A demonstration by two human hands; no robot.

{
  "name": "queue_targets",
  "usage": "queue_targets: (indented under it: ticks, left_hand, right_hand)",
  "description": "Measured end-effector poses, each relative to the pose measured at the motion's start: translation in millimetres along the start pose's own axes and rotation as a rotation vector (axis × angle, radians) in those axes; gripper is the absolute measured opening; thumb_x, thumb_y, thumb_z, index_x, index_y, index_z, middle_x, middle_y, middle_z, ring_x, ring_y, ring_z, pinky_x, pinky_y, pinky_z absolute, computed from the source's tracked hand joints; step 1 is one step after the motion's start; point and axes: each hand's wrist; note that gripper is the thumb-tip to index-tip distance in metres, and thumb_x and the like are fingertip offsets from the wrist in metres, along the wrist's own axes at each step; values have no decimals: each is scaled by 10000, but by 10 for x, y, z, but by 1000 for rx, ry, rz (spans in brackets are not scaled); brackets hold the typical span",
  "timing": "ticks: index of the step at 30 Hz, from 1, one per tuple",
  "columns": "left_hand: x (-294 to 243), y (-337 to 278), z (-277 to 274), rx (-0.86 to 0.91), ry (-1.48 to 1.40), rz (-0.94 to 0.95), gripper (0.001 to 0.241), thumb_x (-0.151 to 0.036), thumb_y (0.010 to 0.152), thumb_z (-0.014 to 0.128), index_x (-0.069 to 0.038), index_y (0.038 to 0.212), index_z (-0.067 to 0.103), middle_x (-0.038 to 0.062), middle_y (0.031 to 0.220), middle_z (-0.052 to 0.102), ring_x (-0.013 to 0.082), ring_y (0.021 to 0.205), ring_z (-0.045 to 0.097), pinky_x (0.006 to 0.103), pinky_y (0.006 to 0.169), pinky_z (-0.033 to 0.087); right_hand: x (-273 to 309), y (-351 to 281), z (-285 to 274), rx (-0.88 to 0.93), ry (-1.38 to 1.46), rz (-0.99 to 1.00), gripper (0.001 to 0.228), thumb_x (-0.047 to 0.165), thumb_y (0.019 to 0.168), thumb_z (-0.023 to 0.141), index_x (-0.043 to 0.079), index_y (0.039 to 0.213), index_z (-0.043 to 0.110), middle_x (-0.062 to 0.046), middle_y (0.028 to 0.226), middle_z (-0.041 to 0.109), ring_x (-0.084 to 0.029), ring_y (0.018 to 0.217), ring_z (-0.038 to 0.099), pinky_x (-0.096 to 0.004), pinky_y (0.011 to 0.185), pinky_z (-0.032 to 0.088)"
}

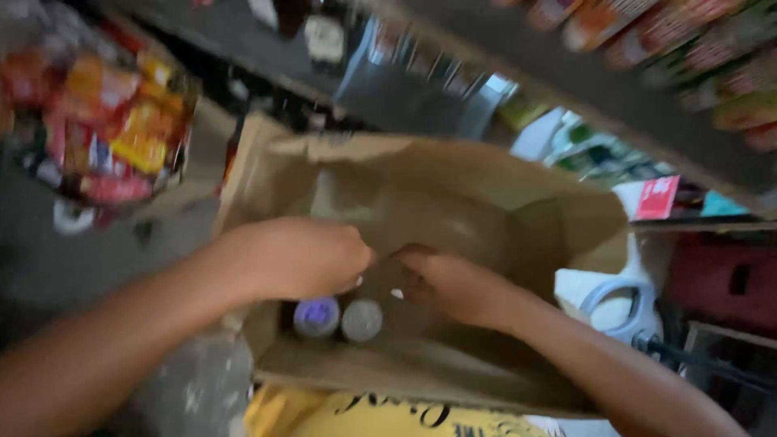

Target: Stocking and organizing canned goods on a grocery store shelf from a cardboard box.

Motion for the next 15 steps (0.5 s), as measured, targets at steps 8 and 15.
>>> queue_targets:
  ticks: [8,15]
  left_hand:
    - [-99,112,-858,-638,-172,212,215,-185,902,630,-81,1090,640,179,928,715,413,915,681,520,731,520]
    - [232,658,-1486,-1109,-154,330,277,-75,926,603,-69,1202,614,155,1114,694,396,1039,664,482,842,525]
  right_hand:
    - [252,-313,-923,-341,27,-148,381,150,879,702,81,1252,663,-121,1099,722,-249,931,733,-371,816,581]
    - [242,-442,-2036,-865,-195,-175,210,81,930,683,63,1138,705,-98,1033,726,-192,925,714,-335,793,574]
Point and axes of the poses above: each hand's wrist, its own y-axis towards the middle knuckle, its own z-axis out of the palm, x = y × z
